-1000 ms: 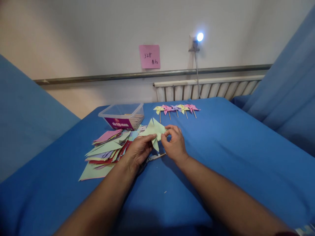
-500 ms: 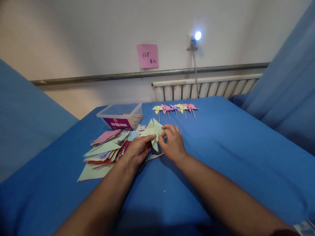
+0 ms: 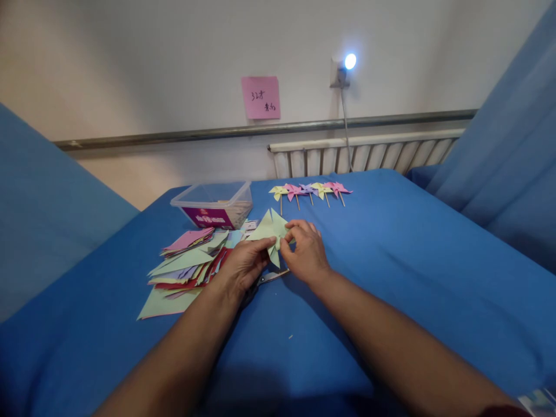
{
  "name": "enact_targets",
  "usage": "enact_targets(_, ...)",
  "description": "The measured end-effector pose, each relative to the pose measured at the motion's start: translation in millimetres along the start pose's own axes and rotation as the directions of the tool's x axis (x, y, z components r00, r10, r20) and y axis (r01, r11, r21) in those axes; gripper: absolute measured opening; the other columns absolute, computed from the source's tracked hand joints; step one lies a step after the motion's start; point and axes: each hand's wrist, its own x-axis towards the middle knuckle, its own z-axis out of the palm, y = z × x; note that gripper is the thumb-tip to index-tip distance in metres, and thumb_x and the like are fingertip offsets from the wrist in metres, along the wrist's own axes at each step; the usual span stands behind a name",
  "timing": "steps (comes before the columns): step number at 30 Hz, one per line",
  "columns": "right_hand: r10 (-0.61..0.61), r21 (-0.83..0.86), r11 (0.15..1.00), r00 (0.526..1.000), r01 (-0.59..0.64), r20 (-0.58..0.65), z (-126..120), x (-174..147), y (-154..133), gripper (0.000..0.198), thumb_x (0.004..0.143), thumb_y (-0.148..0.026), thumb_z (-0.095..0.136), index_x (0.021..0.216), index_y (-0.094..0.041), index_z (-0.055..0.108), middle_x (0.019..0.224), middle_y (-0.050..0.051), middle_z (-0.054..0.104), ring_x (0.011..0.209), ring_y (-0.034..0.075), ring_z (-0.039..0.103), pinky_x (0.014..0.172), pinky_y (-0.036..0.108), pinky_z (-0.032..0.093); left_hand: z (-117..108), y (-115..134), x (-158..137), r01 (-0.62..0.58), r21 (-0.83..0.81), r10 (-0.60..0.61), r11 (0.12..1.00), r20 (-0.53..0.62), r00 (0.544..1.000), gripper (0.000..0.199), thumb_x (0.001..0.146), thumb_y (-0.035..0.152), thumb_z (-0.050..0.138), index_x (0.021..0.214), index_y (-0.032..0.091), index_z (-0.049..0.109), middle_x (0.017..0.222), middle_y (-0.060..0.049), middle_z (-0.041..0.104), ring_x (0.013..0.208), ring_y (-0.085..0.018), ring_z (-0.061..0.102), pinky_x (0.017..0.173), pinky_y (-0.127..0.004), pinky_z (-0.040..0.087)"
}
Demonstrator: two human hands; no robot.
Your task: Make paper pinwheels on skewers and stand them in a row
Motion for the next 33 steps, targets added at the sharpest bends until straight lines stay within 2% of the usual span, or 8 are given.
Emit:
enact_targets(16, -0.047, -0.052, 0.997, 0.999, 0.048, 0.021, -3.1, 0.3, -4.2, 0.008, 0.076, -0.019, 0.059, 0.069, -0.022, 0.056, 0.104, 0.005, 0.064, 0.1, 0.024, 0.056, 0.089, 0.043, 0.041, -1.0, -1.8, 0.9, -0.006, 0.03, 0.006, 1.0, -0.005, 1.0, 0.036, 0.049, 0.012, 0.082, 0.084, 0.008, 0.071, 0.077, -0.009, 0.072, 0.063, -0.016, 0.063, 0.06, -0.026, 0.051)
enact_targets(33, 0.01, -0.024, 1.0, 1.0, -0.009, 0.022, -1.1, -0.1, -1.0, 0.009, 0.076, -0.019, 0.058, 0.068, -0.023, 0.055, 0.101, 0.005, 0.065, 0.097, 0.023, 0.057, 0.089, 0.042, 0.042, -0.1, -0.9, -0.4, 0.007, 0.037, -0.006, 0.999, -0.011, 1.0, 0.033, 0.05, 0.012, 0.081, 0.082, 0.008, 0.071, 0.076, -0.009, 0.072, 0.064, -0.016, 0.064, 0.06, -0.026, 0.051)
